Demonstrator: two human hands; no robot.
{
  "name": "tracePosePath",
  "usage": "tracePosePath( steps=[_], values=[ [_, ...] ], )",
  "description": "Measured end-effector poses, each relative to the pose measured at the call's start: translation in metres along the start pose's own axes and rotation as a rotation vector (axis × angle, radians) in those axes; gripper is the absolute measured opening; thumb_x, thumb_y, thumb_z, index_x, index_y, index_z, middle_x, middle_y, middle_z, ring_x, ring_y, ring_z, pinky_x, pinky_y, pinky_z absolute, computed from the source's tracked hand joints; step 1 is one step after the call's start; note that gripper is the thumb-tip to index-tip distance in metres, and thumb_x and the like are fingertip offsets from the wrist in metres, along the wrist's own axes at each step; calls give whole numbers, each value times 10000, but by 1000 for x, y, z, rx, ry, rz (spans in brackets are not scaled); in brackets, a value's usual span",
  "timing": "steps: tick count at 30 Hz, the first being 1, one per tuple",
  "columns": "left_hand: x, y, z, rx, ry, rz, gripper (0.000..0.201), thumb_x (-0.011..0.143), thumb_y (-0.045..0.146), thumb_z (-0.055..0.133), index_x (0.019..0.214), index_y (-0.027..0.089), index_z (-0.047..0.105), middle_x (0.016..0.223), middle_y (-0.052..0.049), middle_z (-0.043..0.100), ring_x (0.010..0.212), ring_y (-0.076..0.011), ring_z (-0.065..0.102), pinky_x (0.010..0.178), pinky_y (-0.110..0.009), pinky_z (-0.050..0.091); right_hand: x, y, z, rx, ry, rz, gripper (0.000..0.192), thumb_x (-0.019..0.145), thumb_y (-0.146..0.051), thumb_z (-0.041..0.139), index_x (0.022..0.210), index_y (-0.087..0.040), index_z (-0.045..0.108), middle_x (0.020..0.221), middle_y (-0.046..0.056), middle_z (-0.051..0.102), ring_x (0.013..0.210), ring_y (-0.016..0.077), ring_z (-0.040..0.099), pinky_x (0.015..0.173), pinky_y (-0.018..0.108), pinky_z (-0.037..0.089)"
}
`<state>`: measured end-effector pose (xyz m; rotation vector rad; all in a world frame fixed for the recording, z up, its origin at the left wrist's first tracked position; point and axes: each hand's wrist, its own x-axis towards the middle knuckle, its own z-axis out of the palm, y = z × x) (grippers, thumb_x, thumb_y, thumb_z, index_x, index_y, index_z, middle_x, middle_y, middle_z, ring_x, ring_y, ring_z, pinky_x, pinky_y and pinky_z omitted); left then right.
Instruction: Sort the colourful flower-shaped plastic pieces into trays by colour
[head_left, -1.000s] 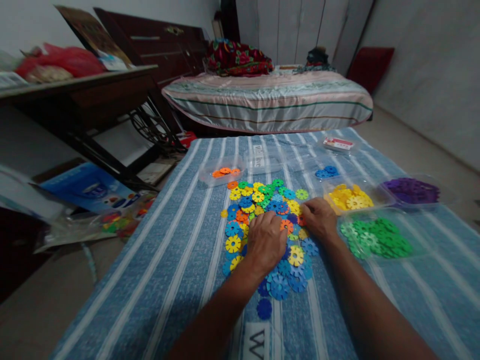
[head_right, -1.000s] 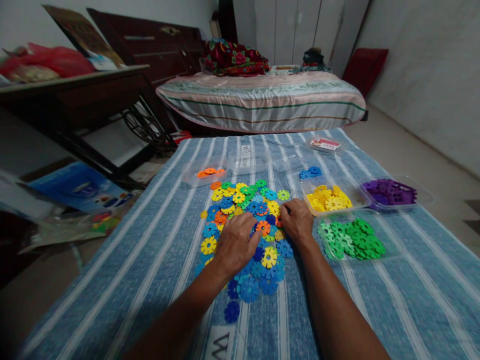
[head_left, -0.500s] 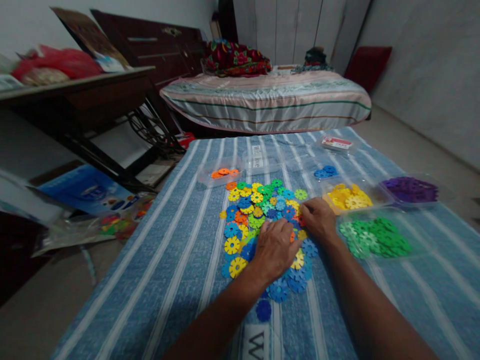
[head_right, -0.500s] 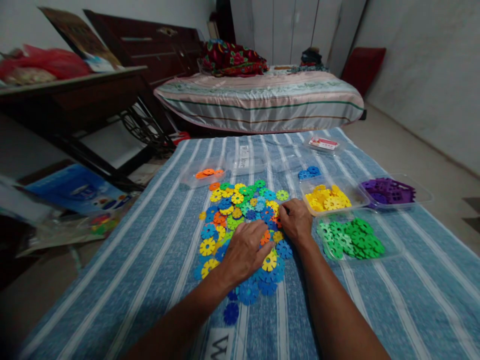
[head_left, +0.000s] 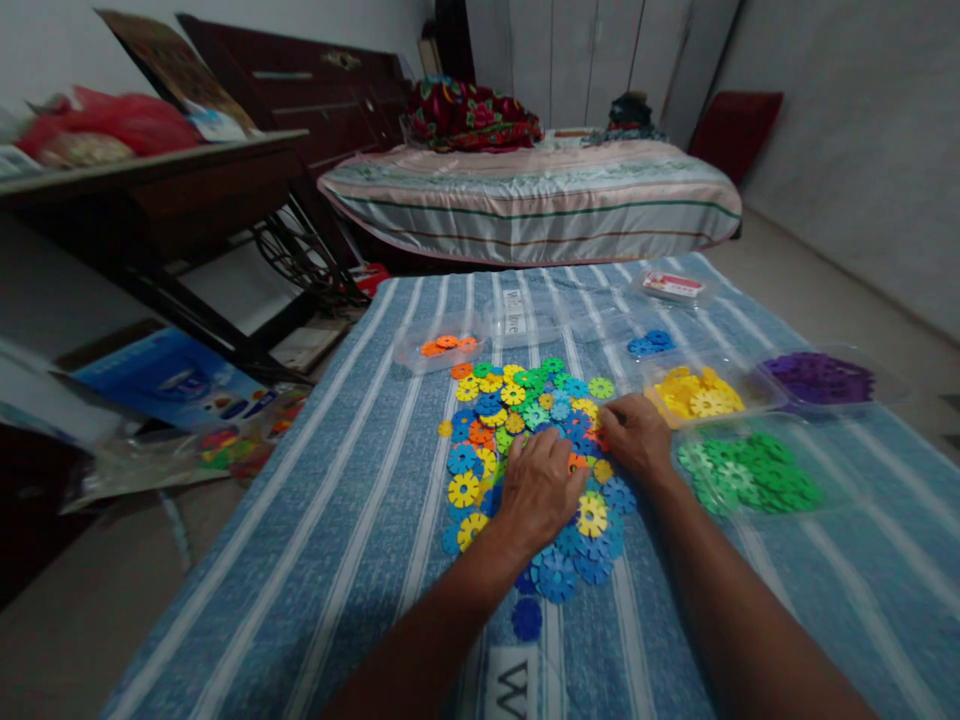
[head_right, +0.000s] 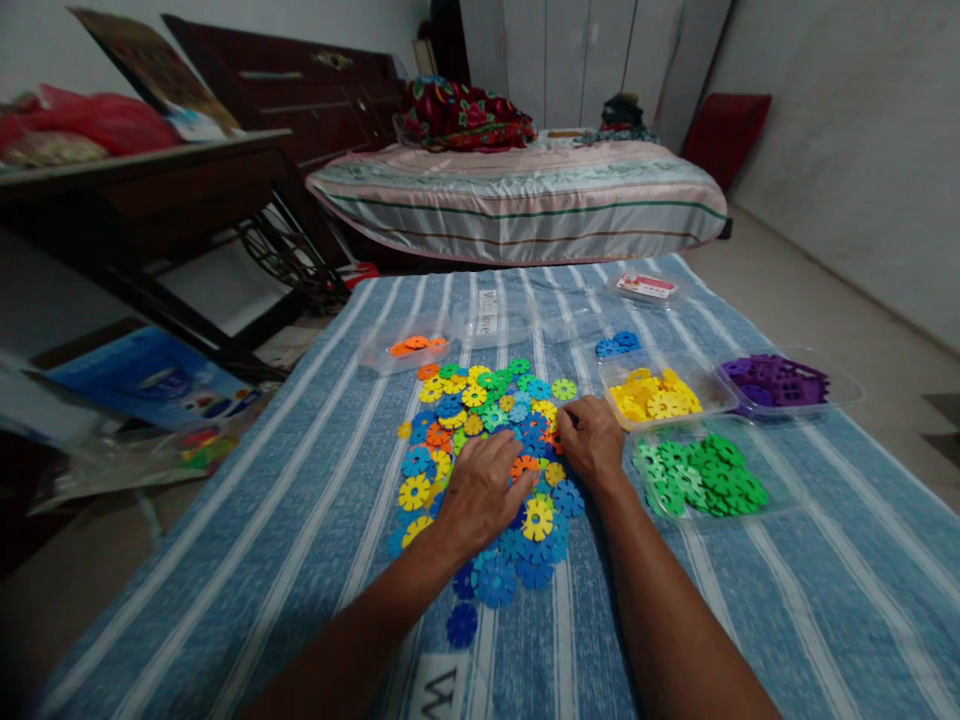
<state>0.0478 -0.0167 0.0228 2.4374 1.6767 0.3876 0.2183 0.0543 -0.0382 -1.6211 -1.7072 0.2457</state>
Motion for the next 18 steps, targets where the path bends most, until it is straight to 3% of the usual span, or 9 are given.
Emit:
tracePosePath(
  steps=[4, 8, 11, 18],
  values=[
    [4, -1, -2, 25, -7, -19, 240, 903, 369, 590, 1058, 187, 609, 1258, -115, 618, 1201, -266, 545, 1045, -447, 383, 0, 0, 0, 1, 5, 2, 271, 833, -324, 483, 715, -203, 695, 773, 52, 642, 788, 189, 538, 723, 293, 381],
    [3, 2, -3, 56, -50, -38, 201, 929, 363, 543, 979, 179, 610, 1051, -92, 674, 1056, -257, 598, 1032, -480, 366, 0, -1, -1, 9, 6, -3, 280, 833, -328, 476, 709, -199, 690, 764, 54, 639, 776, 188, 542, 722, 298, 383],
    [7, -3, -6, 72, -30, -66, 183, 944, 323, 512, 940, 173, 616, 970, -83, 675, 985, -245, 609, 970, -435, 407, 0, -2, -1, 18, 11, -6, 274, 830, -329, 480, 703, -197, 684, 752, 50, 627, 770, 186, 542, 722, 297, 384],
    [38, -28, -18, 184, 43, -269, 196, 915, 290, 535, 986, 155, 658, 1032, -126, 644, 1036, -278, 588, 866, -387, 458, 0, -1, 0, 14, 5, -12, 269, 838, -322, 479, 690, -203, 669, 758, 44, 617, 786, 184, 533, 723, 296, 377]
  ],
)
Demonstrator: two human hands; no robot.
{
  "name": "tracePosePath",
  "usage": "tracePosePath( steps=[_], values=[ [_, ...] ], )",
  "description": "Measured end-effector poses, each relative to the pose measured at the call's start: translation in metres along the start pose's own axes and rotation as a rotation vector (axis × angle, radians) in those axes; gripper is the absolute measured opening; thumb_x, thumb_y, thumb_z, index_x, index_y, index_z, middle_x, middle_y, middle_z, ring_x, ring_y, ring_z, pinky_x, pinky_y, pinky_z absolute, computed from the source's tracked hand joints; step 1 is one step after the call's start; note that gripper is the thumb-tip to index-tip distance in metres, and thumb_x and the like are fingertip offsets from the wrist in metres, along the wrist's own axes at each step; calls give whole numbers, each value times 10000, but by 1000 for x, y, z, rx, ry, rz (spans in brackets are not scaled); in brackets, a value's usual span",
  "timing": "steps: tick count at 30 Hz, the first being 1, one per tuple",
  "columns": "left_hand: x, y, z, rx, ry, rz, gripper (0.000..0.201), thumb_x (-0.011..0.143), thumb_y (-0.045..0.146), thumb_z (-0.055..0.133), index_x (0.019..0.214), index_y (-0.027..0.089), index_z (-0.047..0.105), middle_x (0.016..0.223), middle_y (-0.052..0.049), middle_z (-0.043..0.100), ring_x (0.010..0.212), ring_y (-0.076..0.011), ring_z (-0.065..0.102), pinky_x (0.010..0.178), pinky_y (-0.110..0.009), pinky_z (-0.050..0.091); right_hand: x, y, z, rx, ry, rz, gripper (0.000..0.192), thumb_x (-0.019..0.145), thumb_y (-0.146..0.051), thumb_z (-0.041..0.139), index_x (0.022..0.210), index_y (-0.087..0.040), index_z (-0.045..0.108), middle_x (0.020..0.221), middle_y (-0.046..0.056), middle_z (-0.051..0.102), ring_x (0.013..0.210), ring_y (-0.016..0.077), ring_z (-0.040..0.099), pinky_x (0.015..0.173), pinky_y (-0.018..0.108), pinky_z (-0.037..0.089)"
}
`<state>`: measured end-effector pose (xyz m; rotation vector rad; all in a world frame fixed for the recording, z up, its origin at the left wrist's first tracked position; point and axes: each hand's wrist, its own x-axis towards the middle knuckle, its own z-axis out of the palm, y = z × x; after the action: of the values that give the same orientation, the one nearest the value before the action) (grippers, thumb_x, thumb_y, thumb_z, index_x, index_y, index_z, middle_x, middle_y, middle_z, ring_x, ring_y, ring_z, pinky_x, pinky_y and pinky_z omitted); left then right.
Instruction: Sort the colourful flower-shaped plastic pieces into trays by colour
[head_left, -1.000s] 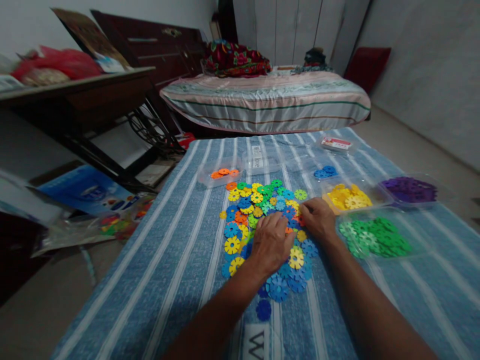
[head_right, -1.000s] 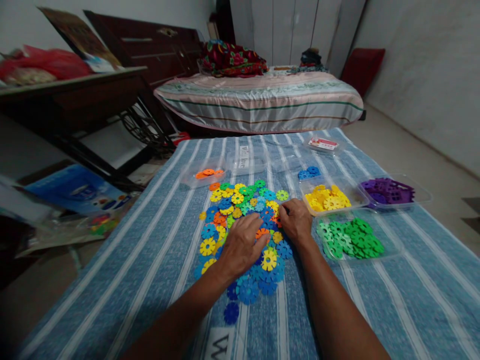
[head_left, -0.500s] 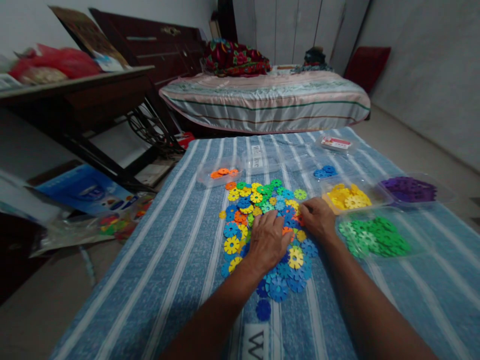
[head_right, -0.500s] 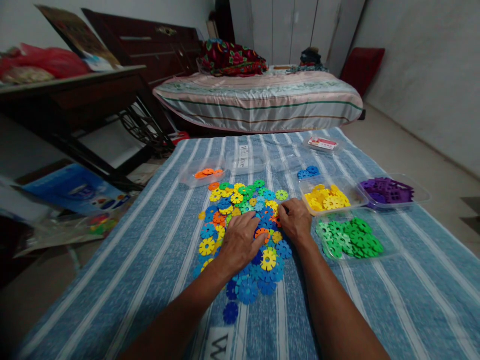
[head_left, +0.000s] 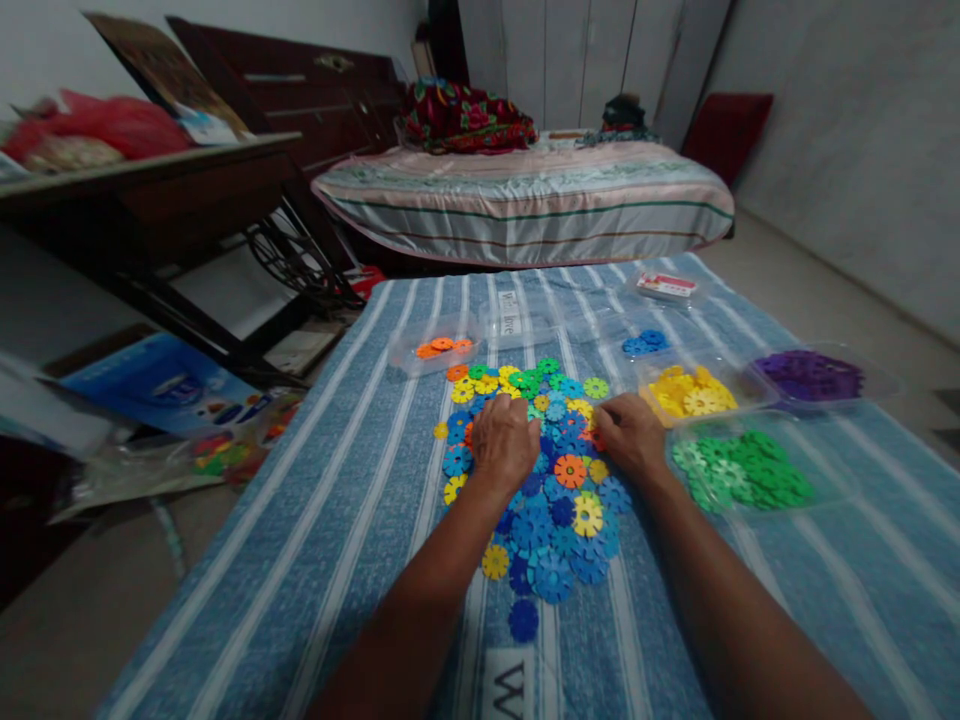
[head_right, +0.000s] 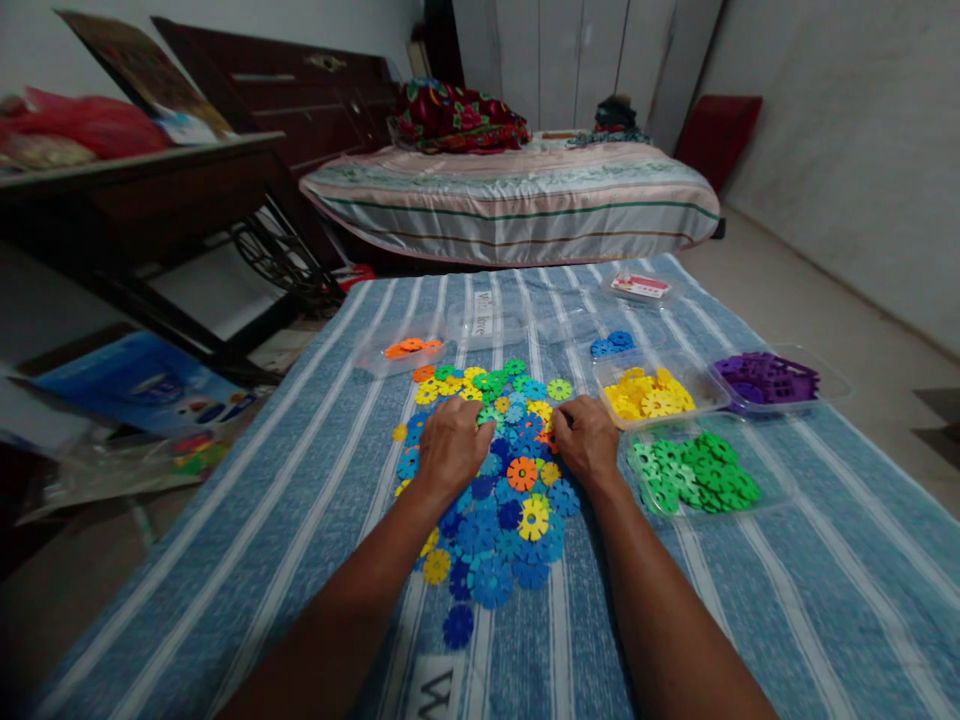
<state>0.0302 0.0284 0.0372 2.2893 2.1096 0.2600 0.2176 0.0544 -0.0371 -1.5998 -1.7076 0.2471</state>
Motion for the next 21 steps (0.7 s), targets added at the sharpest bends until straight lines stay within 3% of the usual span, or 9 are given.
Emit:
tracePosePath(
  steps=[6, 12, 18, 21],
  values=[
    [10, -2, 4, 2, -74, -15, 229, 838, 313, 661, 1006, 158, 667, 1096, -136, 625, 1092, -297, 560, 895, -405, 457, 0, -1, 0, 9, 15, -7, 260, 829, -310, 483, 659, -210, 652, 728, 36, 602, 763, 177, 531, 710, 288, 375],
    [7, -4, 7, -42, -39, -36, 214, 805, 246, 682, 993, 168, 615, 1061, -106, 646, 1054, -266, 574, 877, -377, 453, 1, 0, 0, 1, 10, 8, 256, 826, -308, 489, 655, -213, 654, 731, 35, 606, 761, 178, 529, 712, 290, 375],
    [7, -11, 5, -237, -69, -111, 21, 799, 204, 631, 815, 198, 618, 803, -26, 672, 804, -198, 631, 713, -294, 434, 1, 0, 0, 9, 8, 5, 256, 825, -303, 484, 672, -207, 665, 738, 37, 612, 768, 179, 535, 712, 290, 374],
    [8, -15, 1, -372, -71, -158, 45, 776, 196, 626, 737, 201, 604, 698, 7, 640, 694, -162, 608, 637, -256, 404, 2, -1, 0, 6, 10, 8, 252, 825, -300, 488, 670, -209, 666, 738, 36, 617, 762, 179, 536, 713, 291, 376]
  ],
)
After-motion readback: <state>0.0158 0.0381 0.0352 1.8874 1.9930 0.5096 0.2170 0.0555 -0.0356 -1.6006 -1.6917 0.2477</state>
